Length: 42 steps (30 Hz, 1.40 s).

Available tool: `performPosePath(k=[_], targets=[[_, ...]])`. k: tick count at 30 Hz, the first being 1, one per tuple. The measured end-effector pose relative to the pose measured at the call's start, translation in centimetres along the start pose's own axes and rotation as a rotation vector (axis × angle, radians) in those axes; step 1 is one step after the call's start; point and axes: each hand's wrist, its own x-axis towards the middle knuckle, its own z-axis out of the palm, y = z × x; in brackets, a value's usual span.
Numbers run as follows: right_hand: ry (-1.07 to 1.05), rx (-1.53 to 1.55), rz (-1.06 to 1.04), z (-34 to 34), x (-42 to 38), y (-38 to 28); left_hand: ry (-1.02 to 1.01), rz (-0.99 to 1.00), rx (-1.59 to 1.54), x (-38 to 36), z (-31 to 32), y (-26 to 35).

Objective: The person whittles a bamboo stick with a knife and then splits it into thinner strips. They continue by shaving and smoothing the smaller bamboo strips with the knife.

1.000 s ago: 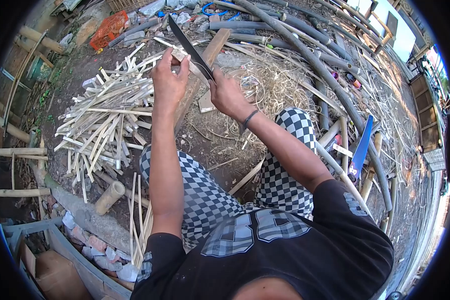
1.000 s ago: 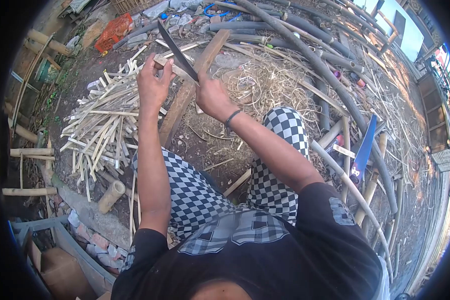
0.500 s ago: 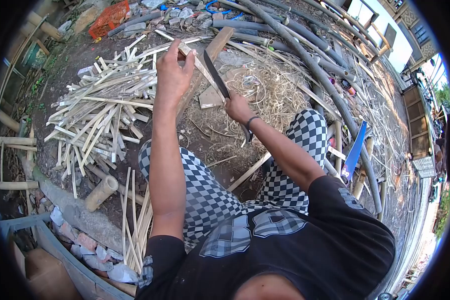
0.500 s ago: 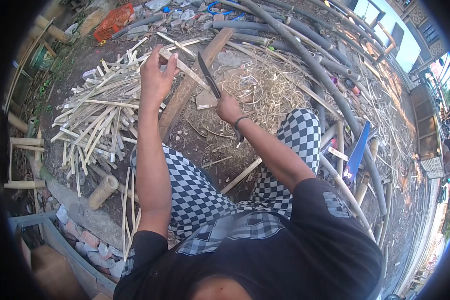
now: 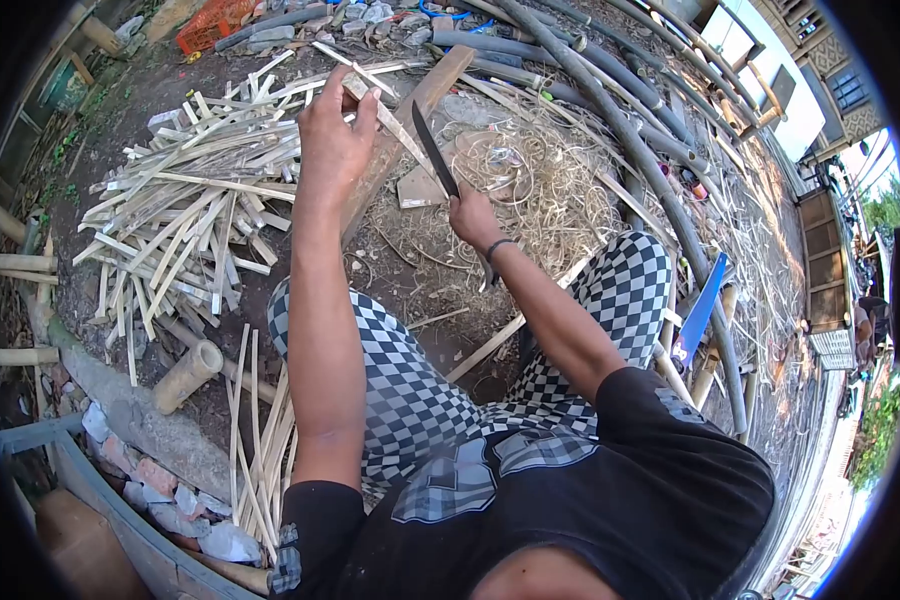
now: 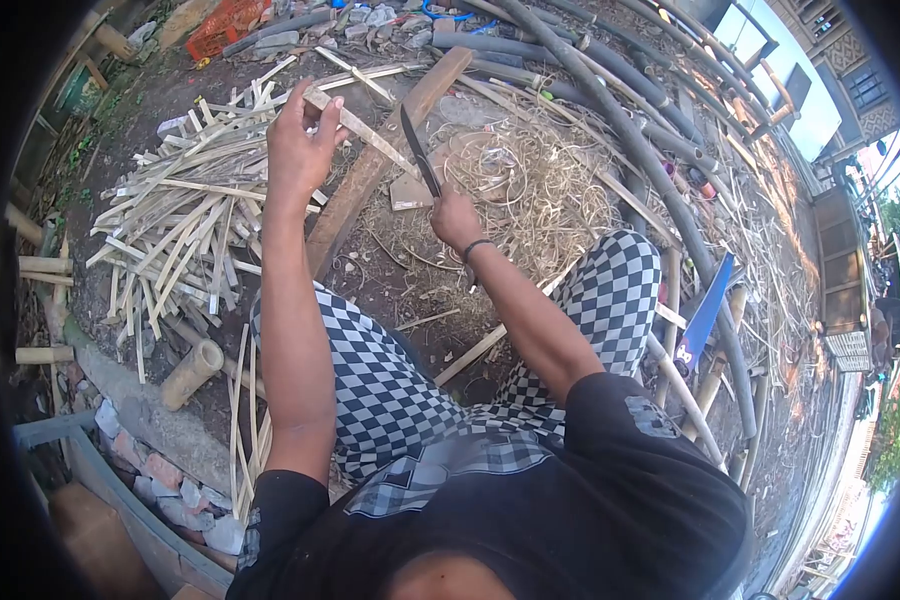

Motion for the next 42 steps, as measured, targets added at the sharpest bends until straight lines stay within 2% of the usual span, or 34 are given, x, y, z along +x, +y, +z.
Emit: performPosePath(k=[3,6,8,10,11,12,14,16,18,20,21,22,24,26,28,31,32,33,35,36,38,39,41,42], targets=[[-0.075,0.024,-0.038,-4.5,0.3,-3.9,-0.019,0.01,-0.007,-0.1,0.1,0.7],[-0.069,0.05,-0.07,-5.9,-0.2,-6.1,-0.058,-0.014,0.017,-0.3,0.1,1.2],[-0.047,-0.005,-0.026,-1.1,-0.1,-1.0,-0.092,0.006,-0.114,-0.3,0.1,1.0],[-0.007,-0.06,0.006,2.4,0.2,3.0,-0.094,-0.011,-0.103,-0.2,-0.1,0.9],[-0.061,-0.086,0.038,3.0,0.3,4.3,-0.06,0.038,-0.074,-0.2,0.4,0.0],[-0.115,-0.116,0.067,2.4,0.6,4.1,-0.02,0.085,-0.048,0.0,0.4,0.4],[-0.129,-0.065,0.057,1.8,0.8,3.9,-0.042,0.053,-0.039,-0.3,0.4,0.7],[-0.042,-0.016,0.035,-0.6,0.8,-0.1,-0.058,-0.016,-0.001,-0.1,0.1,1.9],[-0.024,0.003,0.029,-0.2,0.2,-0.7,-0.056,-0.03,-0.039,-0.2,0.1,1.6],[0.036,0.033,0.034,1.6,-1.4,0.9,-0.051,-0.041,-0.075,-0.1,0.0,1.1],[-0.045,-0.099,0.094,3.1,-2.0,3.2,-0.036,-0.038,-0.095,-0.1,-0.1,0.7],[-0.043,-0.098,0.095,3.9,-2.9,5.6,-0.022,-0.029,-0.116,0.0,-0.1,0.4],[-0.192,-0.162,0.191,5.0,-3.6,8.9,0.0,0.007,-0.066,-0.1,0.7,-0.4],[-0.14,-0.151,0.165,7.1,-2.7,9.4,0.041,0.042,-0.011,0.4,0.2,0.1],[-0.097,-0.148,0.152,6.7,-3.0,8.6,-0.002,0.139,-0.103,0.0,0.1,1.9],[-0.19,0.199,0.4,5.4,-2.3,7.5,0.004,0.053,-0.15,-0.1,0.5,2.9],[-0.184,0.203,0.399,5.1,-2.1,7.1,-0.025,0.01,-0.151,-0.1,0.4,3.2],[-0.119,0.212,0.357,4.8,-1.8,6.8,0.01,0.075,-0.222,0.0,0.8,3.0],[0.031,0.272,0.25,4.4,-0.9,5.8,0.013,0.067,-0.247,-0.1,1.6,2.4],[0.035,0.271,0.246,2.9,-0.6,4.3,0.016,0.054,-0.267,-0.1,1.8,2.6],[0.067,0.369,0.111,-3.8,-0.6,-2.1,0.0,0.049,-0.327,0.0,2.4,2.9],[0.066,0.368,0.11,-6.6,-0.9,-5.0,-0.02,0.04,-0.386,-0.1,2.7,3.1],[0.152,0.268,-0.133,-11.3,-2.0,-9.7,-0.042,0.039,-0.427,-0.2,3.3,3.4],[0.158,0.268,-0.126,-12.6,-2.6,-11.1,-0.067,0.04,-0.469,-0.1,3.8,3.6]])
